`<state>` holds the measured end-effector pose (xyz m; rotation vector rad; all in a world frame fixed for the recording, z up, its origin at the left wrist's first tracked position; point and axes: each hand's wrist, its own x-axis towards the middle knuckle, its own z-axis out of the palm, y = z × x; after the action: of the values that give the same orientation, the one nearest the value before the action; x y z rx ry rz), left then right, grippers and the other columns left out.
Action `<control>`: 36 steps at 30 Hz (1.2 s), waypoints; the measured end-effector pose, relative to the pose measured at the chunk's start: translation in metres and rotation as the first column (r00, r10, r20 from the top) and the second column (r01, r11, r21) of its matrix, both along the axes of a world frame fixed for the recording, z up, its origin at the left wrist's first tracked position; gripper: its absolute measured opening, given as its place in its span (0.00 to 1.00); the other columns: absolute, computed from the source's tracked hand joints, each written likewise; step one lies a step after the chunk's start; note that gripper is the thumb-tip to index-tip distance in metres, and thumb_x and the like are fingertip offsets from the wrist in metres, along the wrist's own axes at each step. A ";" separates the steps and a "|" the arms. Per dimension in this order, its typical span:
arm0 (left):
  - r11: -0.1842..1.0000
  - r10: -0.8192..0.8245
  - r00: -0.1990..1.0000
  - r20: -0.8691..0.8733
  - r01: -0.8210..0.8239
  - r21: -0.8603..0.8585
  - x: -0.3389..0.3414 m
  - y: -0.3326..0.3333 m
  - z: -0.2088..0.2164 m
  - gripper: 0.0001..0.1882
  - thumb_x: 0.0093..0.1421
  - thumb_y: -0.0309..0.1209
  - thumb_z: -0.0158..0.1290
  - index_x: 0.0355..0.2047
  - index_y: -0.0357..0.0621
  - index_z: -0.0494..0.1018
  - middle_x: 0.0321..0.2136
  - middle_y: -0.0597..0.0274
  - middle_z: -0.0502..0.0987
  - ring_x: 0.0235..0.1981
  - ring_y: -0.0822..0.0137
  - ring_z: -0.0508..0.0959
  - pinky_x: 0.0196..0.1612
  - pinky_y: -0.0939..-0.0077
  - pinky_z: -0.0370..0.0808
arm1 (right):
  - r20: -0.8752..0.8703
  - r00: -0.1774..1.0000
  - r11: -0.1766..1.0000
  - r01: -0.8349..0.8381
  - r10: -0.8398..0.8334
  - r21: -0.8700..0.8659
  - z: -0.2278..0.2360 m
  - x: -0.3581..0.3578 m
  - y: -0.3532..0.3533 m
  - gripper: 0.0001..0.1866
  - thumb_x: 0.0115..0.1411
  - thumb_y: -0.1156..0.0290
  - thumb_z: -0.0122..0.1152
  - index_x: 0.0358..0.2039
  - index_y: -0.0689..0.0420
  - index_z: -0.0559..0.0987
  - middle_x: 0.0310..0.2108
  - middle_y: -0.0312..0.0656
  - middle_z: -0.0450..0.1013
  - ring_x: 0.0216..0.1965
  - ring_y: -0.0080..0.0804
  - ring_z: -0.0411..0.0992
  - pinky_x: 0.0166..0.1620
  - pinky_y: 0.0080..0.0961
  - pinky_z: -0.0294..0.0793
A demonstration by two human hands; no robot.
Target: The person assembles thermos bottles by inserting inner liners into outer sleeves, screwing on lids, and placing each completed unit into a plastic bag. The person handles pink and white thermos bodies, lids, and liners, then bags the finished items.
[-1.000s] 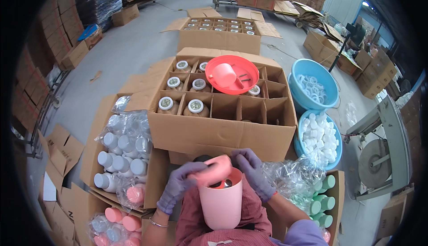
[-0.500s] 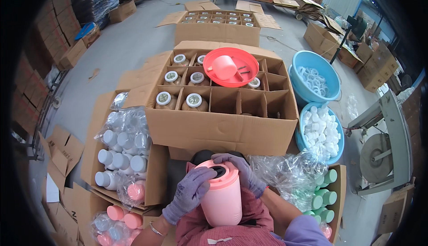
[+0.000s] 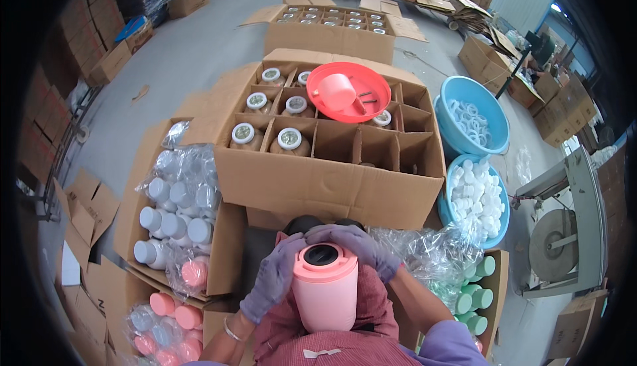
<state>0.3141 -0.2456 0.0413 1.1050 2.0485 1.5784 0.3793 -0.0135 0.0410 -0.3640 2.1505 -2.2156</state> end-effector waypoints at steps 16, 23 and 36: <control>0.988 -0.099 0.817 0.568 0.013 0.154 -0.030 0.016 -0.022 0.21 0.72 0.35 0.39 0.55 0.32 0.71 0.53 0.50 0.76 0.55 0.60 0.76 0.58 0.67 0.71 | 0.261 0.951 0.986 0.154 -0.164 0.060 0.041 -0.003 -0.016 0.28 0.71 0.58 0.48 0.66 0.61 0.64 0.65 0.46 0.63 0.66 0.33 0.60 0.67 0.29 0.59; 0.918 0.064 0.854 -0.517 -0.254 -0.306 0.056 0.002 0.057 0.25 0.65 0.40 0.52 0.55 0.33 0.68 0.54 0.39 0.70 0.56 0.42 0.72 0.60 0.57 0.69 | 0.372 0.849 0.910 -0.414 0.376 0.024 -0.017 -0.042 0.015 0.24 0.70 0.61 0.48 0.62 0.59 0.69 0.59 0.43 0.69 0.63 0.33 0.64 0.66 0.30 0.60; 0.906 -0.381 0.863 0.331 0.420 -0.053 0.031 0.028 -0.010 0.24 0.68 0.34 0.47 0.62 0.38 0.63 0.57 0.52 0.69 0.56 0.60 0.70 0.61 0.68 0.67 | -0.063 0.992 0.667 0.119 -0.107 0.736 0.116 0.121 -0.002 0.32 0.62 0.57 0.60 0.63 0.58 0.68 0.60 0.54 0.68 0.59 0.48 0.69 0.61 0.43 0.67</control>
<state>0.3452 -0.2174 0.0313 1.0692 1.5604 1.2998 0.5005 -0.0151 0.1572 -0.1957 2.8859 -1.1572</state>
